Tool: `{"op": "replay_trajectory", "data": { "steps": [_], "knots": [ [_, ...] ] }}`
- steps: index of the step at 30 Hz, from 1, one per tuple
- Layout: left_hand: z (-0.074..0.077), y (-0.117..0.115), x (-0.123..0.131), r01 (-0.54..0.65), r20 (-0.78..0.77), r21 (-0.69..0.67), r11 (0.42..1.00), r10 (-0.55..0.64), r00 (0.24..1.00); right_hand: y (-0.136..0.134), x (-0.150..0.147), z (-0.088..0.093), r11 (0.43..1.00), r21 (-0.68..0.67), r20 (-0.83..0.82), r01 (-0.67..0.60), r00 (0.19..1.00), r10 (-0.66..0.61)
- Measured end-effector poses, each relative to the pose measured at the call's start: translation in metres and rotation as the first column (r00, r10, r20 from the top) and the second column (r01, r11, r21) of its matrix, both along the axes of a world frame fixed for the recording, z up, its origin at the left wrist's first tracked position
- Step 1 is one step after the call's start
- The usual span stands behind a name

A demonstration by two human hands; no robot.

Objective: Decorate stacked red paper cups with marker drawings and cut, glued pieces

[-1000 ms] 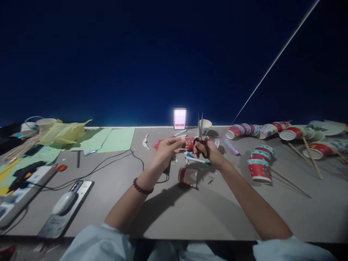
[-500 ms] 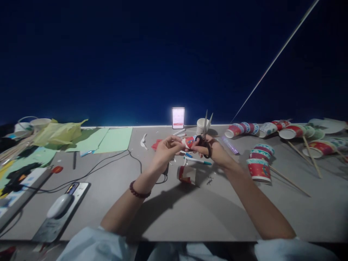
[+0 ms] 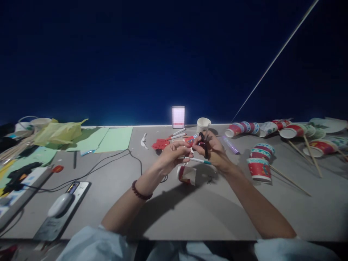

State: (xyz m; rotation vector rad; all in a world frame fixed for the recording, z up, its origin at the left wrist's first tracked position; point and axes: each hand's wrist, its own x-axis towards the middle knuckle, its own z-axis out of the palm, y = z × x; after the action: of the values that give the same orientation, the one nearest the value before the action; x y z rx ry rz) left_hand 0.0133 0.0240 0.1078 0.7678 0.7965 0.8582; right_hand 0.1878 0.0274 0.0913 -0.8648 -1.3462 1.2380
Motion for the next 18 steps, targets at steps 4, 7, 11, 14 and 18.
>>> {"op": "replay_trajectory", "data": {
  "steps": [4,7,11,14,18],
  "knots": [
    [0.001,-0.003,0.003,-0.014,-0.051,0.106,0.994,0.02,0.999,0.005,-0.004,-0.005,0.996,-0.056,-0.042,0.065,0.997,-0.067],
    [-0.002,-0.005,0.005,-0.081,-0.117,0.306,0.949,0.122,0.986,0.003,-0.008,-0.004,0.986,-0.137,-0.085,0.095,0.991,-0.108],
    [-0.008,-0.005,0.006,-0.173,-0.119,0.405,0.898,0.239,0.964,-0.005,-0.013,0.0,0.969,-0.245,-0.152,0.031,0.986,-0.069],
    [-0.008,-0.004,0.006,-0.151,-0.085,0.296,0.943,0.183,0.979,-0.009,-0.016,0.001,0.965,-0.263,-0.159,0.01,0.986,-0.054],
    [-0.007,-0.004,0.007,-0.147,-0.047,0.183,0.972,0.158,0.986,-0.009,-0.017,-0.002,0.966,-0.257,-0.148,-0.004,0.988,-0.036]
  ]
}}
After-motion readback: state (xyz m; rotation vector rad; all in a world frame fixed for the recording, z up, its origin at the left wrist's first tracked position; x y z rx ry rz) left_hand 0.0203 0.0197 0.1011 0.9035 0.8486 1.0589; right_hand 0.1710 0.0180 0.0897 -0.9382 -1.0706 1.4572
